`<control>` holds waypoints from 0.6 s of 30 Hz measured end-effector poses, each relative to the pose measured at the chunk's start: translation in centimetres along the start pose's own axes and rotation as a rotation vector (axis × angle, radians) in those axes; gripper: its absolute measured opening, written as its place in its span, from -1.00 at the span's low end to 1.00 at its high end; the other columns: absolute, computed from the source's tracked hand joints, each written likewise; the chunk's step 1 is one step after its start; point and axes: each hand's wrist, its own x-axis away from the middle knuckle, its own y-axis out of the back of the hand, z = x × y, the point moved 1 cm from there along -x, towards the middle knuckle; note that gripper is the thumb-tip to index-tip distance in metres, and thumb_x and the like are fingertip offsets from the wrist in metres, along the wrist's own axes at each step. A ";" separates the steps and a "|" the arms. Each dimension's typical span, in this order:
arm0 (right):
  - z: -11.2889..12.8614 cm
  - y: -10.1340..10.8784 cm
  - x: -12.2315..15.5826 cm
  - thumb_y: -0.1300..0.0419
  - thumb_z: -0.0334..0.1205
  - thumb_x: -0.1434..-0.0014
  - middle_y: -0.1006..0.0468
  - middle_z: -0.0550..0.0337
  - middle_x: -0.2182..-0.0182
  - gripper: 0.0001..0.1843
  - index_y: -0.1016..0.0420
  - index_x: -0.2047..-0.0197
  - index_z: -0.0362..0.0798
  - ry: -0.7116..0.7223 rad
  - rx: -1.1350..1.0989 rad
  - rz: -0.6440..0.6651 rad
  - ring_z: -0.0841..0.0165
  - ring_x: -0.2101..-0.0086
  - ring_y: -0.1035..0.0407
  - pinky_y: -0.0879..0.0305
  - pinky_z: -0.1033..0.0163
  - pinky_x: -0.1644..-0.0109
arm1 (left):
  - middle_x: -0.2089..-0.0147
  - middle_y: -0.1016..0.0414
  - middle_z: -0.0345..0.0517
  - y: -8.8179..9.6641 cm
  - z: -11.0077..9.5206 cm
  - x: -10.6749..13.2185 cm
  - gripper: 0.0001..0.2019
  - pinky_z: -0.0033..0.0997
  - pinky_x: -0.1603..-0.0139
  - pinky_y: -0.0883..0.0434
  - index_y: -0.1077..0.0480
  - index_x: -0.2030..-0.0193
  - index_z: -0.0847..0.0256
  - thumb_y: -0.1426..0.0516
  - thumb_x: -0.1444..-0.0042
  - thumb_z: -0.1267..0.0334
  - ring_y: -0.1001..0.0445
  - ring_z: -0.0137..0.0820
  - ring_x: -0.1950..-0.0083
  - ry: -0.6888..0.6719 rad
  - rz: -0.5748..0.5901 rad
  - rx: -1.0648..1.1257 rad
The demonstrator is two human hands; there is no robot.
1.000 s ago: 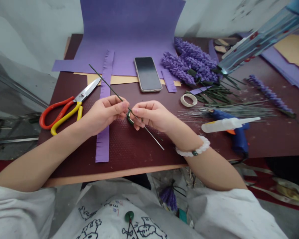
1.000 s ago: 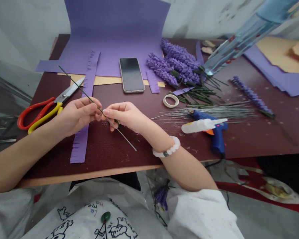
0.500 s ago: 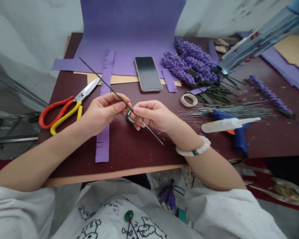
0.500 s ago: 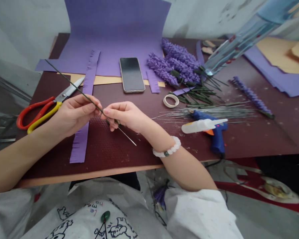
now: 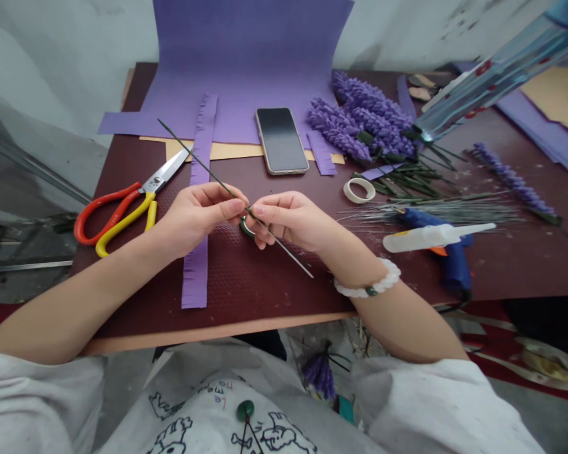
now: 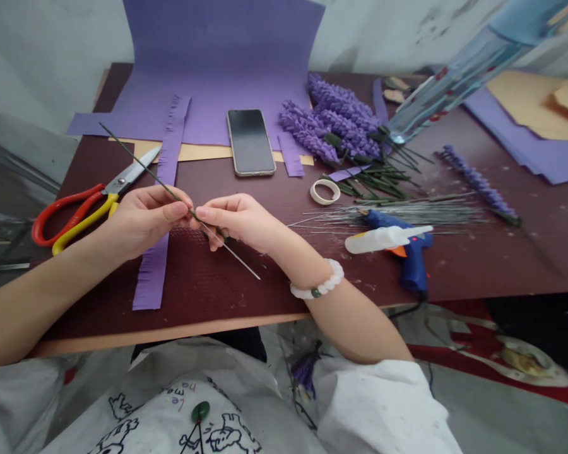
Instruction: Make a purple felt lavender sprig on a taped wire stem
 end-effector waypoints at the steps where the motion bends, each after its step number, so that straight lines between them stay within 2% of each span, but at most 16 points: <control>1: 0.1 0.0 0.0 -0.32 0.03 -0.03 -0.39 0.30 0.65 -0.65 -0.50 0.42 -0.14 -0.007 -0.011 0.004 0.52 0.61 -0.27 -0.32 0.36 0.48 | 0.48 -0.51 -0.21 -0.1 0.0 0.0 -0.76 -0.53 0.35 -0.41 -0.51 0.43 0.29 -0.40 0.20 0.23 -0.48 -0.53 0.44 -0.015 0.003 0.017; 7: 0.1 -0.1 0.0 -0.32 0.01 -0.03 -0.37 0.32 0.67 -0.65 -0.48 0.43 -0.15 0.004 -0.036 0.032 0.53 0.62 -0.27 -0.33 0.37 0.47 | 0.43 -0.54 -0.22 -0.2 -0.4 0.1 -0.80 -0.58 0.35 -0.41 -0.52 0.42 0.29 -0.40 0.21 0.31 -0.47 -0.58 0.45 -0.037 0.042 0.097; 12: -0.1 0.1 0.1 -0.33 0.01 -0.03 -0.39 0.32 0.66 -0.65 -0.48 0.44 -0.15 0.036 0.020 -0.040 0.53 0.61 -0.29 -0.28 0.38 0.49 | 0.31 -0.58 -0.15 0.0 -0.6 0.1 -0.70 -0.46 0.26 -0.45 -0.54 0.24 0.27 -0.38 0.17 0.27 -0.53 -0.48 0.34 0.049 0.077 0.113; 15: -0.2 0.3 0.0 -0.31 0.01 -0.05 -0.40 0.31 0.64 -0.66 -0.48 0.44 -0.14 0.055 0.050 -0.038 0.54 0.61 -0.29 -0.28 0.38 0.47 | 0.42 -0.53 -0.19 0.0 -0.5 0.1 -0.72 -0.47 0.31 -0.41 -0.50 0.35 0.30 -0.39 0.19 0.20 -0.50 -0.51 0.41 0.104 0.044 0.059; 18: -0.2 0.3 0.0 -0.30 0.00 -0.07 -0.40 0.31 0.64 -0.66 -0.48 0.44 -0.14 0.050 0.060 -0.025 0.54 0.61 -0.28 -0.28 0.38 0.47 | 0.51 -0.48 -0.23 -0.2 -0.3 0.1 -0.74 -0.48 0.32 -0.38 -0.46 0.46 0.31 -0.39 0.19 0.21 -0.47 -0.53 0.44 0.100 0.011 0.002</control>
